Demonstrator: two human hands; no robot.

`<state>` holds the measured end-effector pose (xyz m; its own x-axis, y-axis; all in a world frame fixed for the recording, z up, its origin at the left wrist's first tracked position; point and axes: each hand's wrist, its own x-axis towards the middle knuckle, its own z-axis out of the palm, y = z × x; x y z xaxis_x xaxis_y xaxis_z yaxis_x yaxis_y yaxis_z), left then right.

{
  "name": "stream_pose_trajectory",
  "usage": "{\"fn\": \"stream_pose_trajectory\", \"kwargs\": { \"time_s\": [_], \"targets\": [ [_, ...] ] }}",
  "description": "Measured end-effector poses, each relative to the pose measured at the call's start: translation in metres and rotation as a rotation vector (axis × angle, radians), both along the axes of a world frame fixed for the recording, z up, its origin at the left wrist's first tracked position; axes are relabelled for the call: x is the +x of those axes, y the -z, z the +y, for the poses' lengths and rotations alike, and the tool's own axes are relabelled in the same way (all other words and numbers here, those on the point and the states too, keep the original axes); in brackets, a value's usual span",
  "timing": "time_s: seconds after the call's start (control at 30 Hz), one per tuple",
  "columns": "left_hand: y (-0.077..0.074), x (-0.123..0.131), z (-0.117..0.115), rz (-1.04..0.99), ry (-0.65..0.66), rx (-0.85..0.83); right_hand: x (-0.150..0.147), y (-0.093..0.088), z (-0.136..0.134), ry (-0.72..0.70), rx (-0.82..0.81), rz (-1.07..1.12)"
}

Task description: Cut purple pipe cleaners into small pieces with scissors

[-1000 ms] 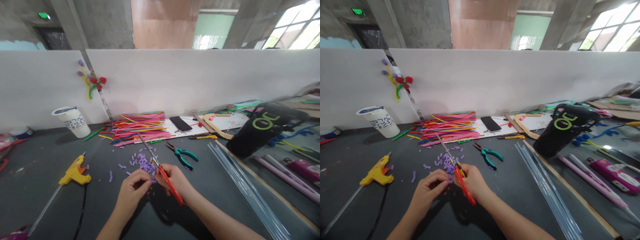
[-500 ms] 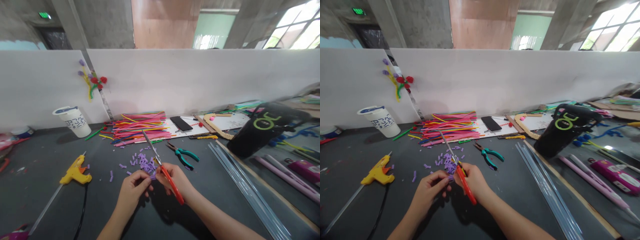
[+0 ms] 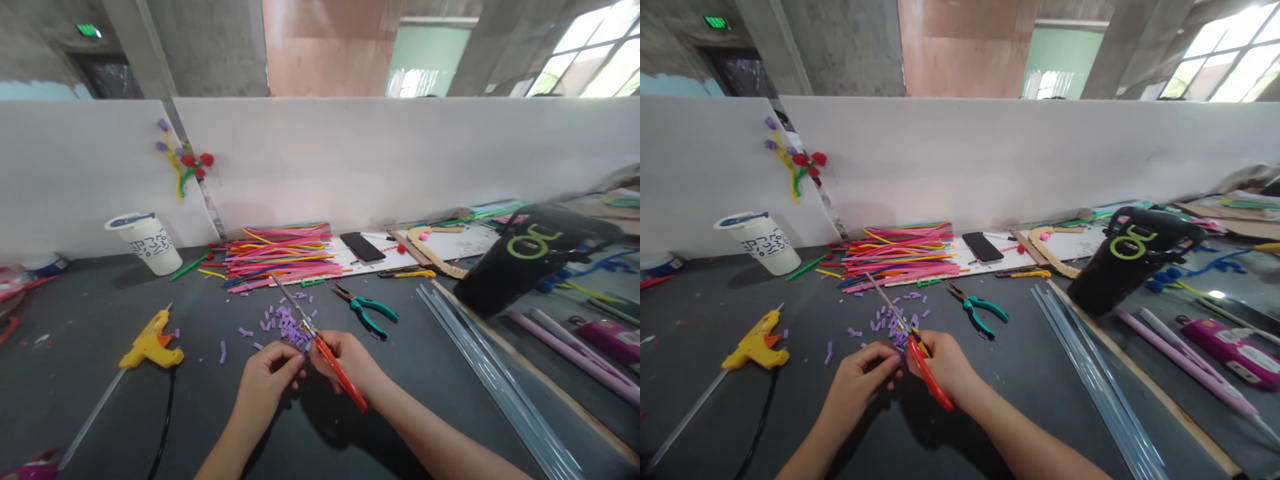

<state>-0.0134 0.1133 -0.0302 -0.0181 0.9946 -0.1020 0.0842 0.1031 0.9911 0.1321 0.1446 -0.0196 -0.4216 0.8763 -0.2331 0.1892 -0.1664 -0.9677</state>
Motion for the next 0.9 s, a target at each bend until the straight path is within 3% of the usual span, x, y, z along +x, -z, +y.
{"fn": "stream_pose_trajectory", "kwargs": {
  "time_s": [0.33,0.6,0.9],
  "targets": [
    [-0.001,0.001,-0.001,-0.165,-0.125,0.052,-0.003,0.005,0.0,0.016,-0.032,0.02],
    [-0.001,0.003,-0.003,-0.201,-0.014,-0.023,-0.006,0.003,-0.004,0.024,0.007,0.052],
    [-0.004,-0.002,0.0,-0.263,0.068,-0.141,0.004,-0.002,-0.003,-0.111,0.031,-0.015]
  ]
}}
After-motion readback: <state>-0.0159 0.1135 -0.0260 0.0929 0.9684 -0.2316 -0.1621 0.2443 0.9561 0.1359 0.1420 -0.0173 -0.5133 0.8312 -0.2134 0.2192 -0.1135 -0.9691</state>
